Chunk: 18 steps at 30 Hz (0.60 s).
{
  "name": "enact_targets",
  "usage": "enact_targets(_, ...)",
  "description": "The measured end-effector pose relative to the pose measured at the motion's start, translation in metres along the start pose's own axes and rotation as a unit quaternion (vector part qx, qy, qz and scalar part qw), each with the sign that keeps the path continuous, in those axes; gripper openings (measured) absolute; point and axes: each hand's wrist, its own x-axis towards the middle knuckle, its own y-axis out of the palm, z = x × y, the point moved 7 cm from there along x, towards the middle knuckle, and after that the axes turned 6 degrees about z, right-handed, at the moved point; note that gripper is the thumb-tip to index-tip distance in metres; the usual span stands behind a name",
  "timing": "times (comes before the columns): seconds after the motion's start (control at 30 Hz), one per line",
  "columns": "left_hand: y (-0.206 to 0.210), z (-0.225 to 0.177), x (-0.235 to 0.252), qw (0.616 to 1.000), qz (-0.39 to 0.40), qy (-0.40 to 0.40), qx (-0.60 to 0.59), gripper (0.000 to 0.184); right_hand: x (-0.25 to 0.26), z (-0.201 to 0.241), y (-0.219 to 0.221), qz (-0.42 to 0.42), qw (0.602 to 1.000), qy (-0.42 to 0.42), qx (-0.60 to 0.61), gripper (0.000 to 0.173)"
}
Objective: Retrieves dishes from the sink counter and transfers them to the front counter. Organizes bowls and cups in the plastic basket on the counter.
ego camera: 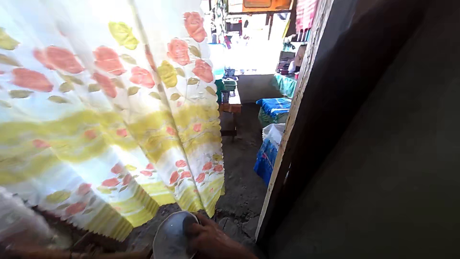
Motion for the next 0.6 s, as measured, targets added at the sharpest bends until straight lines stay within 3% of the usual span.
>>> enact_targets(0.07, 0.017, -0.018, 0.046, 0.997, 0.04, -0.028, 0.065, 0.039, 0.0, -0.035, -0.026, 0.002, 0.999, 0.04, 0.011, 0.016)
enact_targets(0.27, 0.071, -0.076, 0.176, 0.99, 0.087, -0.012, -0.112, 0.022, 0.014, -0.133, -0.109, -0.03, 0.992, 0.119, 0.022, 0.014)
enact_targets(0.37, 0.094, -0.124, 0.222, 0.99, 0.129, -0.049, -0.003, 0.025, 0.025, -0.181, -0.138, -0.032, 0.985, 0.165, 0.023, 0.014)
enact_targets(0.43, 0.104, -0.134, 0.26, 0.99, 0.132, -0.043, 0.013, 0.027, 0.031, -0.215, -0.153, -0.03, 0.979, 0.197, 0.032, 0.014)
enact_targets(0.5, 0.111, -0.118, 0.313, 0.986, 0.134, -0.036, -0.092, 0.029, 0.037, -0.25, -0.165, -0.024, 0.973, 0.225, 0.049, 0.015)
enact_targets(0.6, 0.124, -0.128, 0.37, 0.969, 0.125, -0.092, -0.192, 0.027, 0.055, -0.302, -0.185, -0.025, 0.97, 0.241, 0.039, 0.014)
